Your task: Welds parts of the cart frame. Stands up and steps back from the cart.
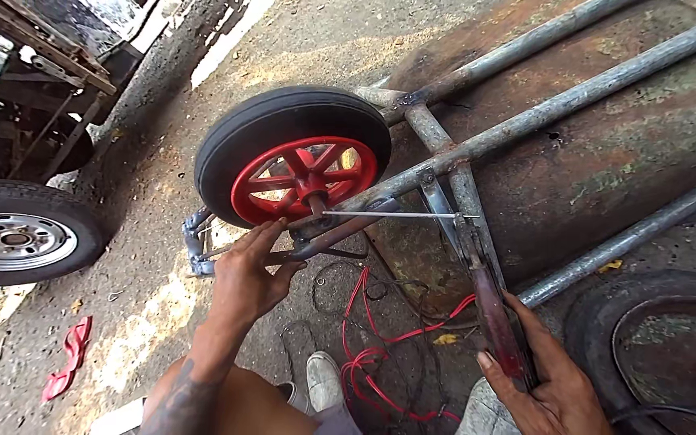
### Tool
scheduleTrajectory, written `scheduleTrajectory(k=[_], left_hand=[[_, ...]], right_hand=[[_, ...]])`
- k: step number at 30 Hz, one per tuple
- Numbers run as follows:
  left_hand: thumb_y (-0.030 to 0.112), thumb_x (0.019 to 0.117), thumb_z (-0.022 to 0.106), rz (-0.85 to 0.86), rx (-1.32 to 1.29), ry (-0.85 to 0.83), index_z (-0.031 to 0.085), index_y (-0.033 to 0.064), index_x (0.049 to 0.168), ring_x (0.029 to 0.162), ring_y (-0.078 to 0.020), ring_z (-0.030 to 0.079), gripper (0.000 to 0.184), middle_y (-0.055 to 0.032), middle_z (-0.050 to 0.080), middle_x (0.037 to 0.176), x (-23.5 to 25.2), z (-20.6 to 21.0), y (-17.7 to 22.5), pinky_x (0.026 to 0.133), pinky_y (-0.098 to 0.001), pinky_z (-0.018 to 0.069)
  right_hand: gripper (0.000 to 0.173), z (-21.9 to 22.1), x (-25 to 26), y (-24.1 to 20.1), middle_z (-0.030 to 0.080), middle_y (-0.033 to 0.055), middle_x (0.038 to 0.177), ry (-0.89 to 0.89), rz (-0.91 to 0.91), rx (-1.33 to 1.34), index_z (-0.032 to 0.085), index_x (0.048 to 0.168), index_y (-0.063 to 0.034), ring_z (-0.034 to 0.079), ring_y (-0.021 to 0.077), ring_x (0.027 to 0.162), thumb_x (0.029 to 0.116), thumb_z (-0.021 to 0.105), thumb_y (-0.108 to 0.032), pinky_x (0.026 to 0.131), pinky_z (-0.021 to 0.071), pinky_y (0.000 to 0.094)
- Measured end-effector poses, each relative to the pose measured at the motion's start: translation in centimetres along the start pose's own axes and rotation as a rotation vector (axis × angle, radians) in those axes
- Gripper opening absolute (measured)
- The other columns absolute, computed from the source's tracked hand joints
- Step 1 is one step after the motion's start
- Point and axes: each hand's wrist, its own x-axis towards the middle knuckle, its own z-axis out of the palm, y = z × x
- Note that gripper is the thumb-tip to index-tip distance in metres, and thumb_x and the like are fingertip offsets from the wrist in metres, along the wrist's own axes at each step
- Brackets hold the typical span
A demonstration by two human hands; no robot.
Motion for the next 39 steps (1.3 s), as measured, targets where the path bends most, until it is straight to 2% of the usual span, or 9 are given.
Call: scheduleTrajectory(k=[5,10,13,17,21,24,28,32,39], left_hand=[[0.040,0.0823,0.078,-0.006,0.000,-0.003,0.066,0.0052,0.136,0.115,-0.0328,0.070,0.065,-0.0172,0.069,0.131,-0.06,0.10,-0.19,0.093,-0.0575,0.0557],[0.041,0.0825,0.078,-0.004,0.001,-0.001,0.066,0.0051,0.135,0.114,-0.0323,0.071,0.065,-0.0176,0.069,0.131,0.05,0.04,-0.11,0.092,-0.0570,0.0562],[0.041,0.0828,0.077,0.001,-0.002,0.004,0.066,0.0054,0.135,0.114,-0.0317,0.071,0.065,-0.0169,0.069,0.131,-0.03,0.00,-0.18,0.091,-0.0563,0.0565],[0.041,0.0816,0.078,0.000,0.005,0.009,0.067,0.0043,0.134,0.112,-0.0327,0.071,0.065,-0.0177,0.070,0.129,0.10,-0.03,-0.01,0.090,-0.0575,0.0562],[0.041,0.0816,0.078,0.000,0.009,0.007,0.067,0.0043,0.133,0.113,-0.0331,0.071,0.064,-0.0181,0.070,0.129,0.12,-0.04,0.02,0.090,-0.0579,0.0563],[0.041,0.0815,0.078,0.004,-0.001,0.013,0.067,0.0042,0.133,0.113,-0.0328,0.071,0.064,-0.0180,0.070,0.129,0.15,0.03,0.00,0.091,-0.0576,0.0559],[0.040,0.0813,0.078,0.001,0.001,0.012,0.067,0.0040,0.133,0.113,-0.0332,0.071,0.064,-0.0186,0.070,0.128,0.09,-0.06,0.04,0.092,-0.0579,0.0559],[0.040,0.0820,0.078,0.012,0.001,0.012,0.067,0.0033,0.132,0.114,-0.0327,0.071,0.063,-0.0193,0.070,0.128,0.17,-0.06,-0.05,0.093,-0.0566,0.0560],[0.039,0.0815,0.078,0.012,-0.007,0.011,0.067,0.0035,0.132,0.114,-0.0322,0.071,0.063,-0.0185,0.070,0.128,0.08,0.02,-0.13,0.093,-0.0564,0.0557]], right_hand=[[0.071,0.06,0.07,0.06,0.064,0.0158,0.126,-0.017,-0.018,-0.041,0.031,0.153,0.0119,0.065,0.0009,0.102,0.0920,0.064,-0.005,0.092,0.0547,0.0173],[0.072,0.06,-0.05,-0.35,0.063,0.0168,0.126,0.017,-0.029,-0.006,0.030,0.152,0.0139,0.065,0.0010,0.098,0.0910,0.064,-0.003,0.086,0.0565,0.0178],[0.072,-0.11,-0.14,-0.37,0.063,0.0180,0.128,-0.013,-0.014,-0.048,0.031,0.152,0.0133,0.065,0.0013,0.103,0.0911,0.064,-0.003,0.093,0.0539,0.0170],[0.072,-0.20,0.01,-0.65,0.063,0.0162,0.126,0.033,-0.007,-0.001,0.030,0.151,0.0145,0.065,0.0015,0.096,0.0896,0.064,-0.001,0.083,0.0569,0.0175],[0.072,-0.40,0.12,-0.27,0.063,0.0159,0.130,-0.025,0.014,-0.029,0.032,0.153,0.0113,0.065,0.0019,0.103,0.0916,0.065,-0.005,0.092,0.0552,0.0181],[0.073,-0.36,0.09,-0.47,0.064,0.0147,0.124,-0.006,0.021,0.006,0.030,0.153,0.0122,0.065,0.0022,0.096,0.0900,0.064,-0.003,0.084,0.0574,0.0188],[0.072,-0.36,0.14,-0.40,0.064,0.0144,0.124,-0.028,0.015,-0.021,0.031,0.153,0.0115,0.065,0.0014,0.100,0.0908,0.065,-0.004,0.090,0.0555,0.0175],[0.073,-0.40,0.12,-0.66,0.063,0.0154,0.124,0.003,0.015,0.003,0.030,0.153,0.0123,0.066,0.0031,0.094,0.0891,0.064,-0.001,0.081,0.0580,0.0194],[0.074,-0.81,0.50,-0.77,0.062,0.0152,0.132,-0.057,0.021,0.000,0.031,0.154,0.0103,0.065,0.0009,0.099,0.0904,0.065,-0.003,0.087,0.0566,0.0174]])
